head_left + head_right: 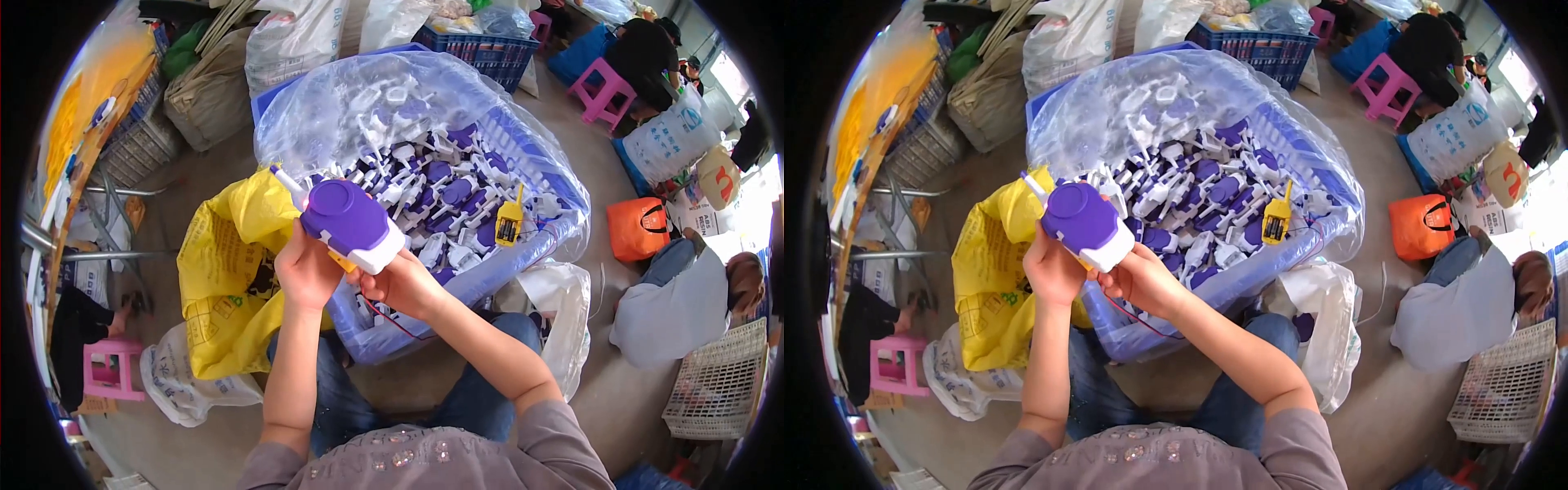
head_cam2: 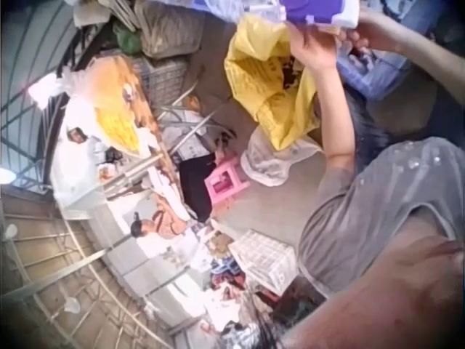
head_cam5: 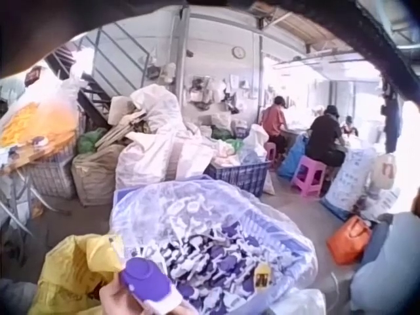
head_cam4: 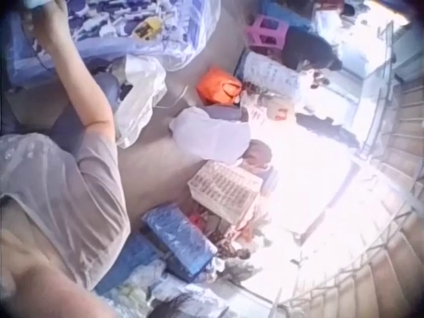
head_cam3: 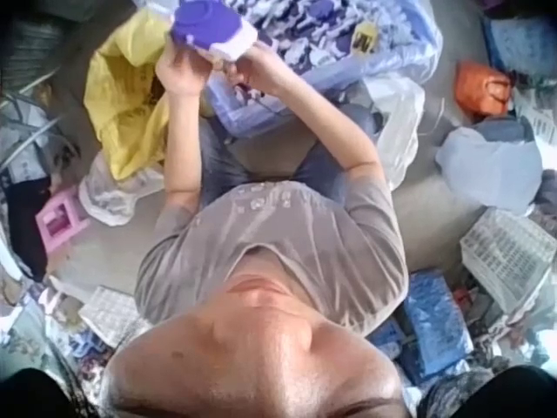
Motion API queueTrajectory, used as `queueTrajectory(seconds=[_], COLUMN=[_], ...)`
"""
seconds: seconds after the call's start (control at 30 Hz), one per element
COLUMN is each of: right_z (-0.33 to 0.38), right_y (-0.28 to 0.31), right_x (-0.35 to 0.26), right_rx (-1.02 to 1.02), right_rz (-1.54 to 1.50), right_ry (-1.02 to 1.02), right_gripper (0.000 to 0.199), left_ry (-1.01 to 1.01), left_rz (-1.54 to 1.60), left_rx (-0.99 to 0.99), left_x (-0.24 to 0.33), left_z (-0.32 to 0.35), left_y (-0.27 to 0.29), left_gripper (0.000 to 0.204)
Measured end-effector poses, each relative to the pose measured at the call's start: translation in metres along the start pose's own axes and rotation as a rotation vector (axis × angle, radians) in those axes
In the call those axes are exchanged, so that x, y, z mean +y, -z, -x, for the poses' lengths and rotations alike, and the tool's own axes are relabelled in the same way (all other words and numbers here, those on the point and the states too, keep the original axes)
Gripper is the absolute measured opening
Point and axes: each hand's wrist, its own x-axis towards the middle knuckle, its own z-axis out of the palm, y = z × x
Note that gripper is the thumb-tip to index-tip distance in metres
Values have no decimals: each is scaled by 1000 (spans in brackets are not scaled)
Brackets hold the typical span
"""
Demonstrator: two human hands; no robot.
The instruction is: Testing the electronic components of toy guns by inserting a trigger piece and checking for light activation.
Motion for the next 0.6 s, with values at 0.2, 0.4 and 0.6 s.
queueTrajectory(seconds=[0.2,0.4,0.6], right_z=[5,-10,-28], right_y=[-19,-20,8], right_x=[2,-10,-40], right_rx=[17,1,294], right_rz=[-83,69,613], right_ry=[98,18,-224], right_gripper=[34,47,42], left_ry=[-107,-13,-501], left_rz=[-164,95,-868], left_rx=[-76,-129,277], left_x=[0,11,35], left_z=[1,19,8], left_y=[-9,27,-8], left_gripper=[84,61,54])
